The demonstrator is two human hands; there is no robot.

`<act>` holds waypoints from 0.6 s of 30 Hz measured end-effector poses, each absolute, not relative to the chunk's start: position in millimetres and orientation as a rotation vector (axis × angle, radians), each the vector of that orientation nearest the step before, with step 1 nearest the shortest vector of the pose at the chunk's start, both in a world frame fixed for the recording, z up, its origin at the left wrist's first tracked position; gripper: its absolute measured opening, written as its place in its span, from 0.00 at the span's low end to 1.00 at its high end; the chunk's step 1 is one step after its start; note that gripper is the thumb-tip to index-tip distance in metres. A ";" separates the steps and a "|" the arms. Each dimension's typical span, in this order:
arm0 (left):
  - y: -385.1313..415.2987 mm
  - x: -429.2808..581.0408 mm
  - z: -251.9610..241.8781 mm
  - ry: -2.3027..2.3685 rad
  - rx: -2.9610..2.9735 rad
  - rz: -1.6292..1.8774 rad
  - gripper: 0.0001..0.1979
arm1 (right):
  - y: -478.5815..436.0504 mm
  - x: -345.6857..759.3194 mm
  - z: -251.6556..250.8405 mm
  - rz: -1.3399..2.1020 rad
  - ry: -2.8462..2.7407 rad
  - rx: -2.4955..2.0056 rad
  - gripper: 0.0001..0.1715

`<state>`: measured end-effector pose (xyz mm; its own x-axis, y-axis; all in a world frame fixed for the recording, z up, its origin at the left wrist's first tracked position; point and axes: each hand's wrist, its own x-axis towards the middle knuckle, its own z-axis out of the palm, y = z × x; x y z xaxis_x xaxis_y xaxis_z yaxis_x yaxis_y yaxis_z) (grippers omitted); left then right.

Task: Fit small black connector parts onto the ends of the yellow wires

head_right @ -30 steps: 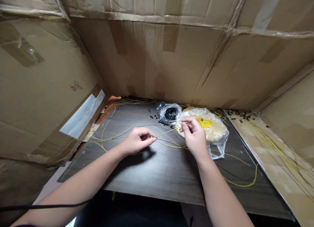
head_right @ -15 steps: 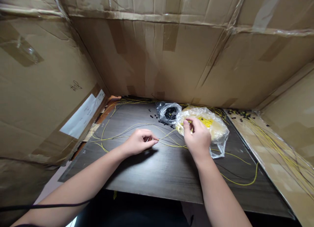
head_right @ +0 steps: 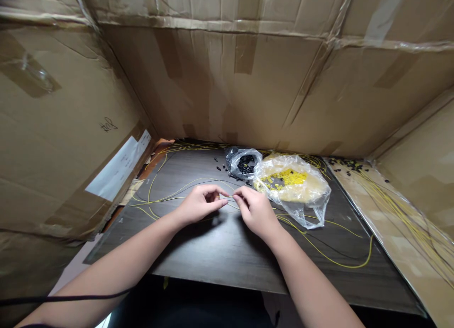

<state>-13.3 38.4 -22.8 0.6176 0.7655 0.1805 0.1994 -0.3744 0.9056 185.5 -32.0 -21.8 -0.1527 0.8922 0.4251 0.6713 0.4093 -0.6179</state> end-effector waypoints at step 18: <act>35.5 -14.4 -21.3 0.736 2.097 0.726 0.08 | -28.2 173.9 -31.3 0.731 -1.734 -1.394 0.11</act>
<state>-14.4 35.5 -21.3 0.6687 0.7018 0.2454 0.2548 -0.5264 0.8112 173.9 -28.2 -31.3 -0.0960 0.9717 0.2160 0.5239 0.2338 -0.8190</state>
